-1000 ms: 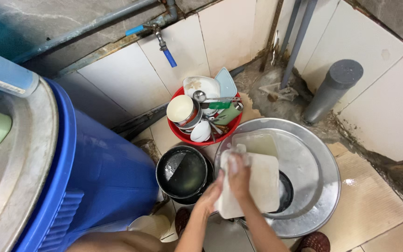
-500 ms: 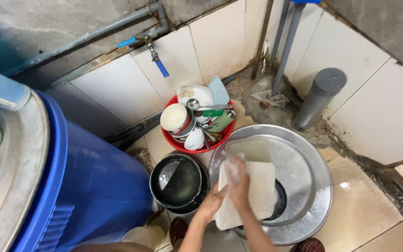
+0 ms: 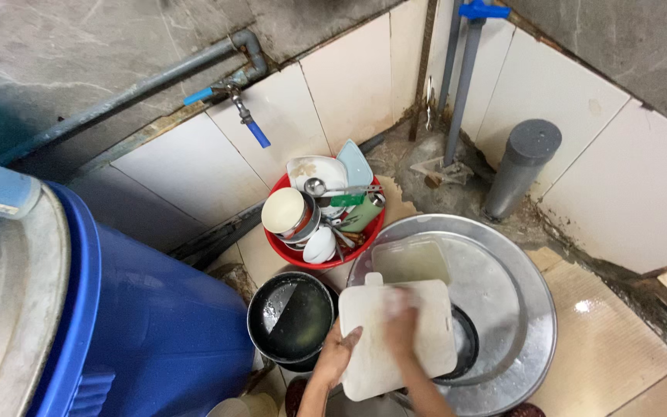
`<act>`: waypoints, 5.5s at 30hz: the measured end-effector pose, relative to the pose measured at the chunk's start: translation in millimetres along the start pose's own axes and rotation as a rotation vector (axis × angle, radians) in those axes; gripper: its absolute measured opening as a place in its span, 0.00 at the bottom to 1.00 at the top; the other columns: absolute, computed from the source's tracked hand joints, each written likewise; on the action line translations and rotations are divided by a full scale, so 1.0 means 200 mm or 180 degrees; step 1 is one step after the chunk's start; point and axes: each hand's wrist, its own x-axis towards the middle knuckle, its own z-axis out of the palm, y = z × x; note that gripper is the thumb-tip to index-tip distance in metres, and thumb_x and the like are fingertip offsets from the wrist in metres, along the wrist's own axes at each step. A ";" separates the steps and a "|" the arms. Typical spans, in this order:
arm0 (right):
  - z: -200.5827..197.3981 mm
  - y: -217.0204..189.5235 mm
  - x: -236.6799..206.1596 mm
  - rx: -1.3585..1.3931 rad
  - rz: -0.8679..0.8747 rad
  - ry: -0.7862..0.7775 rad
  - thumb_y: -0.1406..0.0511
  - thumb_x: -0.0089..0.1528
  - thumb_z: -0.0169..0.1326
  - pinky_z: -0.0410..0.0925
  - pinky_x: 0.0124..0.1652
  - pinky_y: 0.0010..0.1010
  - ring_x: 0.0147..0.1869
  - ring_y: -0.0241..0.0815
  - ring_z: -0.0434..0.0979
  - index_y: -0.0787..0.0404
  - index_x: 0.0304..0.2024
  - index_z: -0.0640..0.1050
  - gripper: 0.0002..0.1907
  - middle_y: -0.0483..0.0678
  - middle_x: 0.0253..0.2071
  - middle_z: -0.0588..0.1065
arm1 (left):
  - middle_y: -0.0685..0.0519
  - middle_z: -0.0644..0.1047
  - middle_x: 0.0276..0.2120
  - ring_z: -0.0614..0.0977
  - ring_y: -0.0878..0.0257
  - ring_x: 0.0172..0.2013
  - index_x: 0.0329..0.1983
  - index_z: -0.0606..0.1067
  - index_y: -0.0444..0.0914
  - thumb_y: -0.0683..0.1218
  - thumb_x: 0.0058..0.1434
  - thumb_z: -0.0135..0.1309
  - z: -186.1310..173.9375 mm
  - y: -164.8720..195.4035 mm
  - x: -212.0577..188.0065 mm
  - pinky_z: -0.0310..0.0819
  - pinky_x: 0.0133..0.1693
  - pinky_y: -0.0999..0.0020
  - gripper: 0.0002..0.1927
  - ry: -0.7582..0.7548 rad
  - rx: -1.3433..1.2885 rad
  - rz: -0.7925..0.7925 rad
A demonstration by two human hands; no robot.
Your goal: The person washes dishes at a low sink corner, scrubbing a bowl, a fork, plastic containers and lids, a cutting board, and a pan with a soapy sponge, rinsing each item and placing cleaned items aside while working through the dishes in the basin.
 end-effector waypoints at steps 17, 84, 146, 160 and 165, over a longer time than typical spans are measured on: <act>-0.17 0.14 0.17 -0.0515 0.0542 0.0506 0.64 0.67 0.55 0.65 0.56 0.47 0.53 0.60 0.74 0.66 0.46 0.76 0.11 0.60 0.47 0.75 | 0.47 0.80 0.53 0.79 0.62 0.52 0.66 0.66 0.37 0.44 0.69 0.46 0.02 0.01 0.01 0.70 0.56 0.68 0.22 0.0407 0.0235 0.0562; -0.11 -0.21 -0.06 0.0630 0.0223 0.0021 0.67 0.66 0.52 0.64 0.59 0.43 0.59 0.55 0.74 0.64 0.52 0.74 0.13 0.57 0.52 0.75 | 0.45 0.64 0.72 0.65 0.57 0.70 0.73 0.61 0.37 0.76 0.64 0.36 0.09 -0.01 0.01 0.58 0.68 0.61 0.48 -0.0075 0.0308 -0.0844; -0.41 0.04 0.29 -0.0105 0.1201 0.0875 0.60 0.71 0.49 0.63 0.61 0.42 0.62 0.59 0.72 0.66 0.58 0.75 0.19 0.61 0.61 0.72 | 0.44 0.84 0.36 0.85 0.58 0.32 0.45 0.80 0.29 0.45 0.60 0.59 0.17 0.18 -0.20 0.80 0.37 0.62 0.15 0.0021 -0.1386 -0.0028; -0.35 -0.09 0.06 0.3812 0.3906 0.0307 0.54 0.62 0.58 0.75 0.47 0.48 0.49 0.51 0.81 0.60 0.60 0.74 0.28 0.51 0.51 0.79 | 0.39 0.81 0.49 0.82 0.52 0.48 0.56 0.75 0.28 0.44 0.55 0.63 0.27 0.01 -0.03 0.74 0.52 0.60 0.27 0.0772 -0.1684 0.0840; -0.56 0.12 0.27 0.3555 0.3447 -0.0425 0.52 0.62 0.54 0.76 0.48 0.49 0.52 0.52 0.82 0.60 0.62 0.73 0.30 0.55 0.53 0.79 | 0.48 0.65 0.71 0.67 0.57 0.70 0.76 0.57 0.43 0.61 0.57 0.57 0.23 0.20 -0.16 0.55 0.67 0.58 0.46 -0.0528 -0.0860 0.0524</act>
